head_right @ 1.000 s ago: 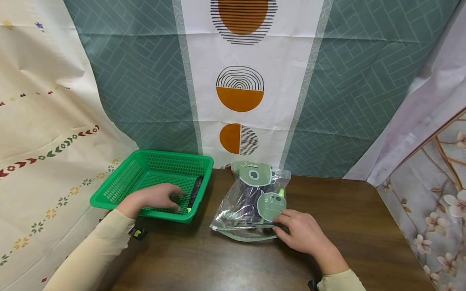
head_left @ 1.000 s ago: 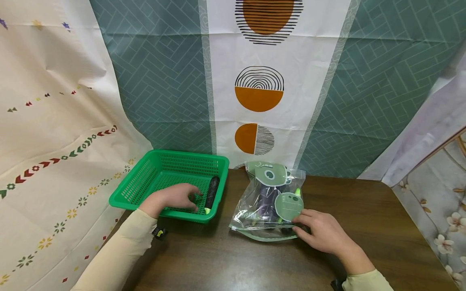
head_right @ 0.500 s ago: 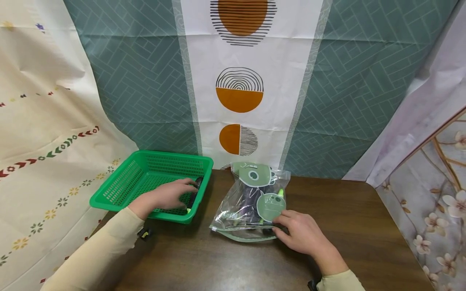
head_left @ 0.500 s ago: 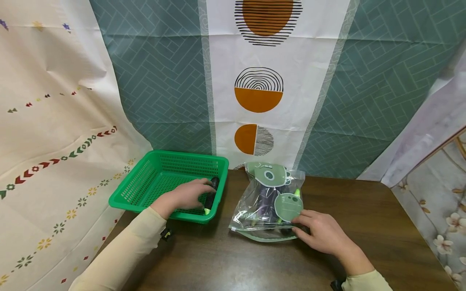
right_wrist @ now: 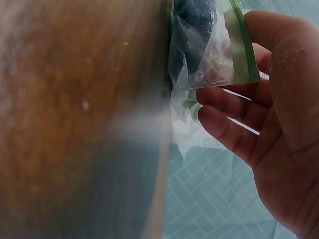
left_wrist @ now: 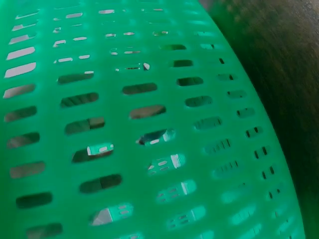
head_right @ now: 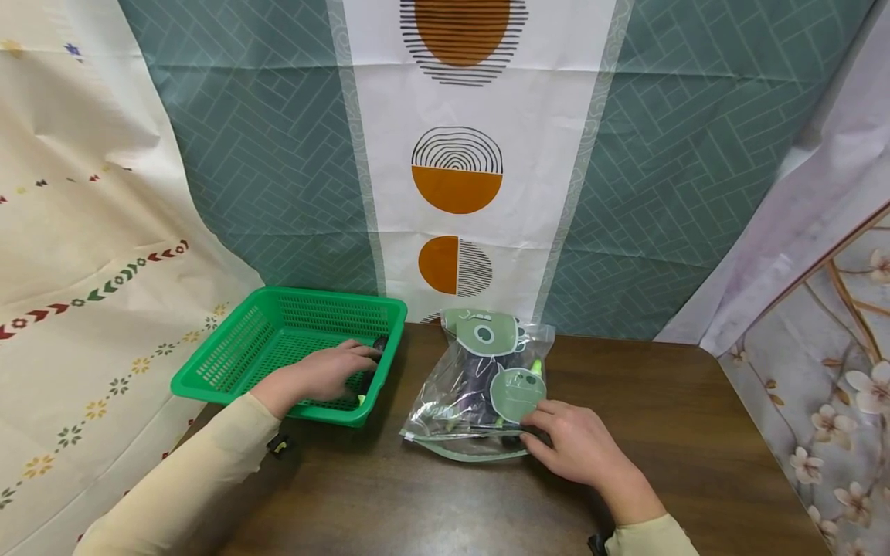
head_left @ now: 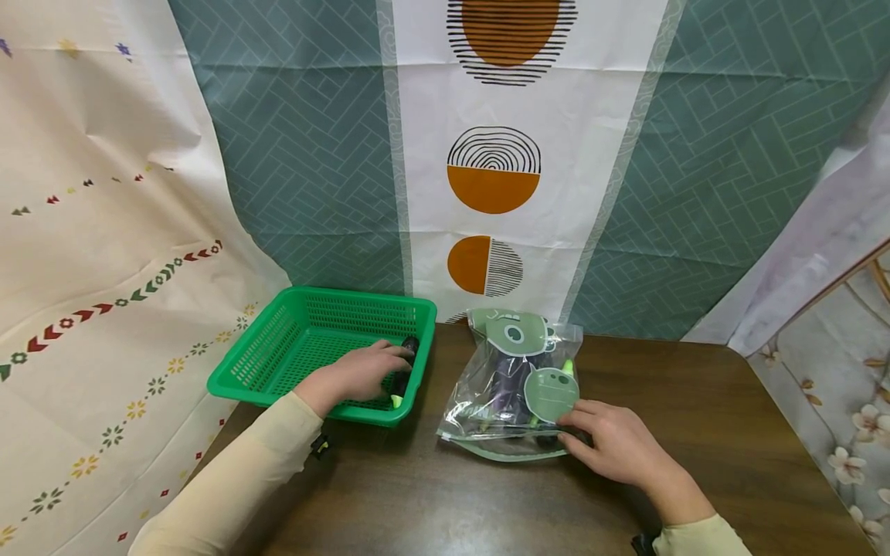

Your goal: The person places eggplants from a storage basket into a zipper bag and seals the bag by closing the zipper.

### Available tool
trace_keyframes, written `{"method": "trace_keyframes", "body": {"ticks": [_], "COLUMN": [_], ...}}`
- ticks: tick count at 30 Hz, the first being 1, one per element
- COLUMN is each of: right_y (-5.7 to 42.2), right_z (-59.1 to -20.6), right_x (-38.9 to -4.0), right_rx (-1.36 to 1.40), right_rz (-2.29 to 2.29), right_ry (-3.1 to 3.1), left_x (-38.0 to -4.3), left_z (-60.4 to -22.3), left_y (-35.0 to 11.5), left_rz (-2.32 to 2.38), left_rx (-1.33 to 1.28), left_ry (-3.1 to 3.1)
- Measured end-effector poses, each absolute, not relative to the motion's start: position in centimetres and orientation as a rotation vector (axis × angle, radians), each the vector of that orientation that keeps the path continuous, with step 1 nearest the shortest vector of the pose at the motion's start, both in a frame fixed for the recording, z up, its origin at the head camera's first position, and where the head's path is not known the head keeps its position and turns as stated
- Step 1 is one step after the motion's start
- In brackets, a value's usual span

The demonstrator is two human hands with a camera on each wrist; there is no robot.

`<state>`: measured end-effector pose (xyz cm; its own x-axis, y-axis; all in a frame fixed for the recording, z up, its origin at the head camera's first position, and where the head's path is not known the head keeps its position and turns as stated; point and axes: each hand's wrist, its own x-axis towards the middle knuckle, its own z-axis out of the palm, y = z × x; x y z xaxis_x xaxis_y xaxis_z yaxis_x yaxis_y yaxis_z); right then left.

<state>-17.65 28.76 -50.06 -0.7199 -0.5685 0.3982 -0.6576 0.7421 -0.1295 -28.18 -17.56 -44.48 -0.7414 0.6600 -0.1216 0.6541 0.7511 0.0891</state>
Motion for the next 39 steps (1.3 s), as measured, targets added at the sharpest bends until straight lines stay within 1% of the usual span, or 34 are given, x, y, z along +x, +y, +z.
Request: {"method": "trace_keyframes", "body": {"ticks": [13, 28, 33, 39], "right_y": [28.74, 28.72, 28.77, 28.75], "right_z": [-49.97, -49.9, -49.95, -49.92], "right_x": [-17.74, -17.67, -17.64, -17.68], "right_rx": [0.938, 0.939, 0.928, 0.94], "right_rz": [0.379, 0.387, 0.386, 0.389], "right_ry": [-2.634, -2.644, -2.658, -2.64], "left_x": [-28.54, -28.43, -28.33, -27.96], "left_z": [-45.1, -45.45, -45.42, -44.76], "left_y": [-17.12, -17.27, -17.48, -17.59], "left_rz": [-0.297, -0.53, -0.513, -0.452], "left_rx": [1.197, 1.124, 1.115, 1.044], "left_ry": [2.939, 2.983, 2.984, 2.927]}}
